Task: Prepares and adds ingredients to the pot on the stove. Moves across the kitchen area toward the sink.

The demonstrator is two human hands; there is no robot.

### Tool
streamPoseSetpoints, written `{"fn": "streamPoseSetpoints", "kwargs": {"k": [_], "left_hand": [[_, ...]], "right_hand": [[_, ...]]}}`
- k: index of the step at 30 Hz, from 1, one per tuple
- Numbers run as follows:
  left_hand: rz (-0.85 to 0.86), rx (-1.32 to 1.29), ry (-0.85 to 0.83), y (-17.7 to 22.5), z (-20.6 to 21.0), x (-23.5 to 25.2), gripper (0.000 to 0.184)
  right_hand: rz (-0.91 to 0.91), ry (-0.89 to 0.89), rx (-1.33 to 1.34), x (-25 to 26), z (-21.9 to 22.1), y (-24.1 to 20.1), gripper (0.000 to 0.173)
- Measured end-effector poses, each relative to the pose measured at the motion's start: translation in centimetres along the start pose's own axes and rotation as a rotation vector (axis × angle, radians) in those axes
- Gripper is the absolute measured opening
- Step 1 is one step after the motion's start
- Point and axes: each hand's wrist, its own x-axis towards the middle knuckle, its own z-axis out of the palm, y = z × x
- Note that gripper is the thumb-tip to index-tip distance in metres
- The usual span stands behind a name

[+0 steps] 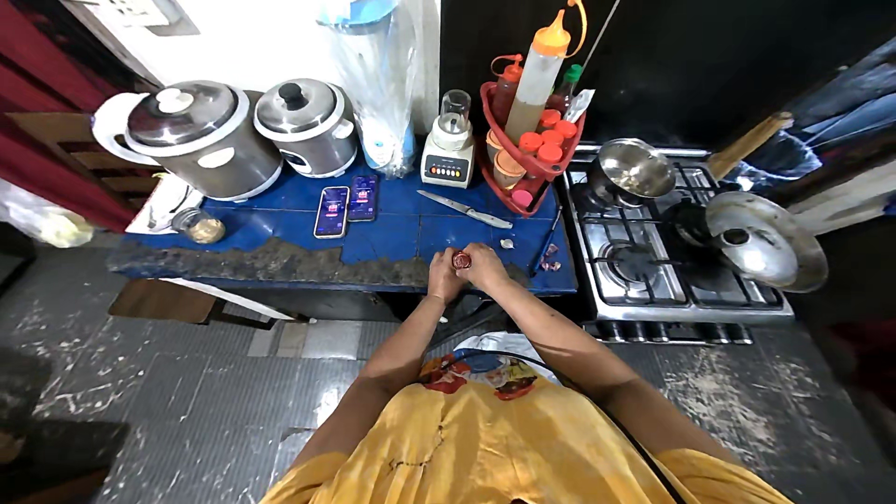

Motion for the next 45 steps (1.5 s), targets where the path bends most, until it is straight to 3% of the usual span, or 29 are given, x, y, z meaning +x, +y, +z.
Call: {"fn": "streamPoseSetpoints", "kwargs": {"k": [16,40,45], "left_hand": [[-0.003,-0.023,0.016,-0.2,0.3,0.4,0.047],[0.056,0.016,0.039,-0.3,0.4,-0.1,0.036],[0.054,-0.051,-0.045,-0.6,-0.5,-0.3,0.048]], "right_hand": [[-0.026,0.103,-0.077,-0.7,1.4,-0.5,0.048],[-0.056,0.299,-0.221,-1.8,3.8,-1.1,0.032],[-0.087,0.298,-0.002,-2.3,3.7,-0.2,0.042]]}}
